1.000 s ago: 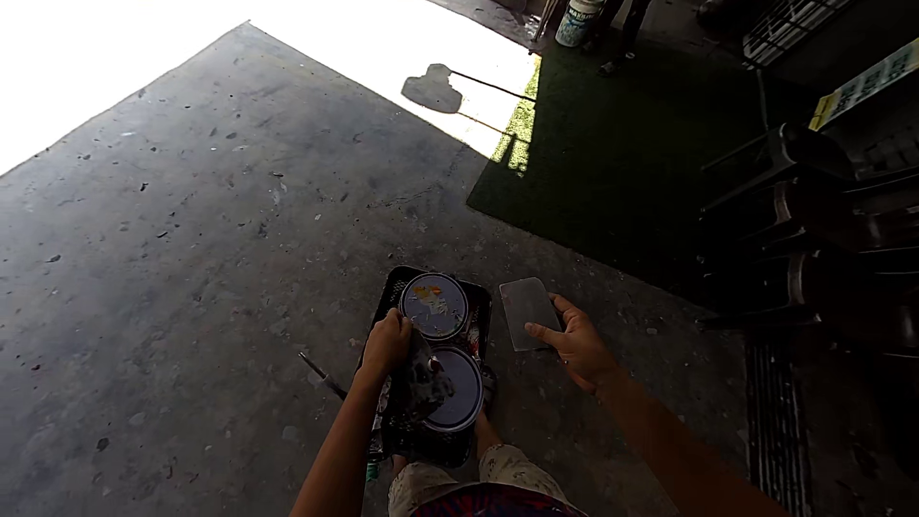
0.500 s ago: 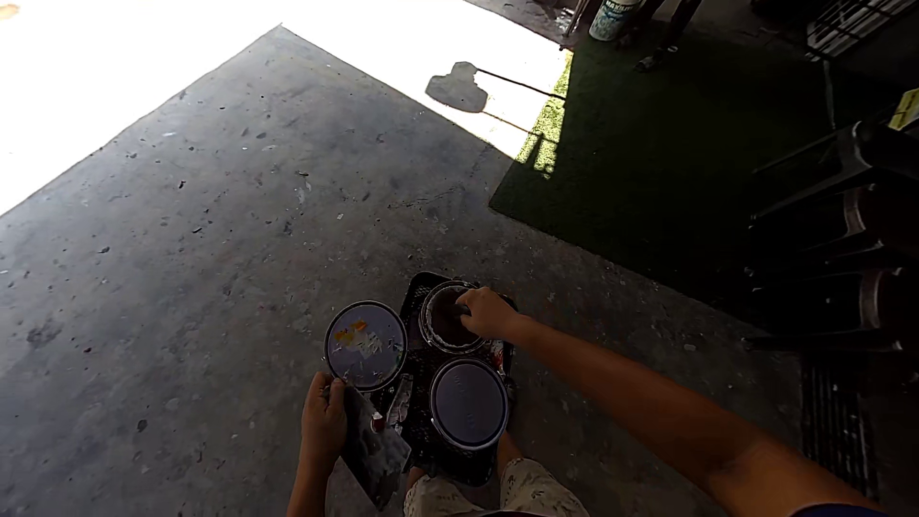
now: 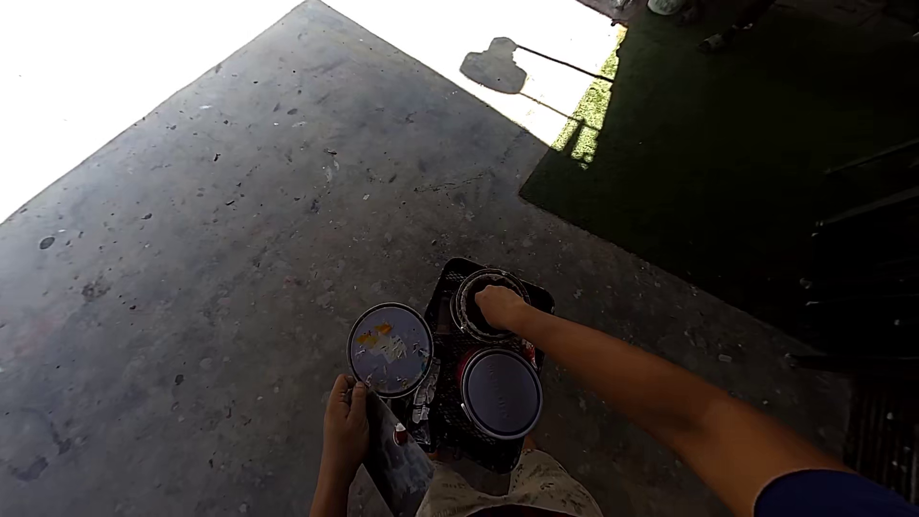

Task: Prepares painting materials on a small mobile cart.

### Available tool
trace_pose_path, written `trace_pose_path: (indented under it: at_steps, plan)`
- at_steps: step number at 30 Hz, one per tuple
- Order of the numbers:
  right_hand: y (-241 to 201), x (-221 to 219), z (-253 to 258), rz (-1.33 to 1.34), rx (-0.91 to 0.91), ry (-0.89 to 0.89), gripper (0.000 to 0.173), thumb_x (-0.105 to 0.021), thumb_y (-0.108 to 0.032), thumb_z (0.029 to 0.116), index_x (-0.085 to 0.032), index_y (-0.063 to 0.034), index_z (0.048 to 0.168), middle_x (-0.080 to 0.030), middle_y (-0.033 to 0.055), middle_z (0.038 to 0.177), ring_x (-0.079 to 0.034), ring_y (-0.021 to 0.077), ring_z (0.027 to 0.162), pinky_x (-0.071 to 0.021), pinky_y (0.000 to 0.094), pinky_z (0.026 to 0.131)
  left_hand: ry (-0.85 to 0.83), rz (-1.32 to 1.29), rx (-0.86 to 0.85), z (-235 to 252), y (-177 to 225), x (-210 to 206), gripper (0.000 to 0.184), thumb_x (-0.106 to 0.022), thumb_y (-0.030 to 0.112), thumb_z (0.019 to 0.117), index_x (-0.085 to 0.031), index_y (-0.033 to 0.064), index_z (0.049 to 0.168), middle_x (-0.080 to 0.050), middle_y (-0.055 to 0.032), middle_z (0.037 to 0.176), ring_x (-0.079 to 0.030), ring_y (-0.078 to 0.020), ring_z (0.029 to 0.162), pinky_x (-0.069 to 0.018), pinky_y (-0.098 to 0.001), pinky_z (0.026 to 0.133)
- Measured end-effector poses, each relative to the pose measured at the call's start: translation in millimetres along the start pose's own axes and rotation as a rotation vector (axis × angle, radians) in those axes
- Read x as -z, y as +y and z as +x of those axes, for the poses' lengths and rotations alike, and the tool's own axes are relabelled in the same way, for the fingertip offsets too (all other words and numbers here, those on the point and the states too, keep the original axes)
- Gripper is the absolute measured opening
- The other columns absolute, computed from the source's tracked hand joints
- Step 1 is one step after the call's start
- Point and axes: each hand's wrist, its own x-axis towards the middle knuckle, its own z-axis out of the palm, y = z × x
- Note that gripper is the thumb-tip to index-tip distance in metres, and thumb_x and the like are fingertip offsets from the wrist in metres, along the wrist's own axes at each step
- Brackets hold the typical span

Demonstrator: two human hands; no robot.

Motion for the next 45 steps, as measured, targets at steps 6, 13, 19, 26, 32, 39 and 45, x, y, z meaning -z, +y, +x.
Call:
trace_pose_path:
  at_steps: [6,13,19,26,32,39,45]
  plan:
    - [7.8,17.2,-21.0,0.038,0.053,0.069,0.017,-0.071,-0.005,0.0826,-0.069,-0.0026,0.099,-0.07,0.0164,0.1,-0.069,0.0358,0.096,-0.0564,0.0569,0.08,-0.056,-0.001,0.008,14.9,13.4,-13.7,0.016,-0.044,0.017,0.1015,-0.055,0.009,0.092,-0.055,-0.0008,0.069,-0.058,-0.0113,0.062,-0.0496,-0.0274,0.058]
    - [41.2,26.9,-127.2,0.188,0.149,0.594,0.021,-0.058,-0.014,0.0977,-0.076,-0.0086,0.107,-0.068,0.0093,0.092,-0.068,0.0251,0.09,-0.0575,0.0439,0.082,-0.165,0.136,0.026,47.5,34.7,-57.9,0.017,-0.046,0.02,0.1032,-0.057,0.0097,0.095,-0.055,-0.0014,0.072,-0.058,-0.0135,0.066,-0.0499,-0.0346,0.064]
    - [67.5,6.9,-209.8,0.367,0.128,1.243,0.029,-0.056,-0.022,0.0972,-0.079,-0.0168,0.114,-0.074,-0.0012,0.101,-0.069,0.0103,0.096,-0.0591,0.0295,0.085,-0.318,0.25,0.027,72.1,48.6,-120.1,0.021,-0.047,0.023,0.1056,-0.059,0.0062,0.102,-0.061,-0.0079,0.081,-0.063,-0.0214,0.077,-0.0527,-0.0447,0.073]
    - [64.4,-6.4,-293.2,0.749,0.153,1.829,0.016,-0.07,-0.014,0.0924,-0.078,-0.0089,0.106,-0.075,-0.0007,0.098,-0.07,0.0068,0.092,-0.0606,0.0236,0.083,-0.522,0.439,0.013,71.3,57.5,-182.2,0.028,-0.045,0.026,0.1069,-0.06,0.0028,0.111,-0.066,-0.0171,0.097,-0.067,-0.0315,0.093,-0.053,-0.0535,0.085]
    - [50.1,-24.1,-319.9,1.256,0.127,2.022,0.02,-0.076,-0.003,0.0839,-0.076,-0.0108,0.102,-0.075,0.0,0.095,-0.072,0.0108,0.087,-0.0623,0.026,0.081,-0.518,0.505,0.064,79.3,44.7,-178.8,0.04,-0.047,0.035,0.1073,-0.065,0.0,0.115,-0.069,-0.0208,0.106,-0.067,-0.0343,0.104,-0.052,-0.0559,0.093]
    - [35.1,-48.0,-330.3,1.242,0.238,1.803,0.02,-0.071,-0.002,0.0901,-0.07,-0.0053,0.109,-0.073,0.0069,0.101,-0.072,0.0168,0.092,-0.0619,0.0301,0.085,-0.607,-0.202,-0.026,28.7,105.4,-137.7,0.065,-0.035,0.049,0.1091,-0.07,0.0017,0.083,-0.067,-0.012,0.07,-0.067,-0.0212,0.064,-0.0589,-0.0405,0.063]
    - [-2.8,-49.4,-337.1,1.224,0.372,1.661,0.027,-0.072,-0.012,0.0949,-0.076,-0.0203,0.12,-0.076,-0.001,0.112,-0.073,0.0123,0.1,-0.0615,0.0286,0.09,-0.613,-0.648,-0.566,-45.5,185.8,-103.8,0.015,-0.056,0.016,0.1047,-0.062,0.0025,0.107,-0.069,-0.0055,0.09,-0.069,-0.0117,0.081,-0.0606,-0.0271,0.076]
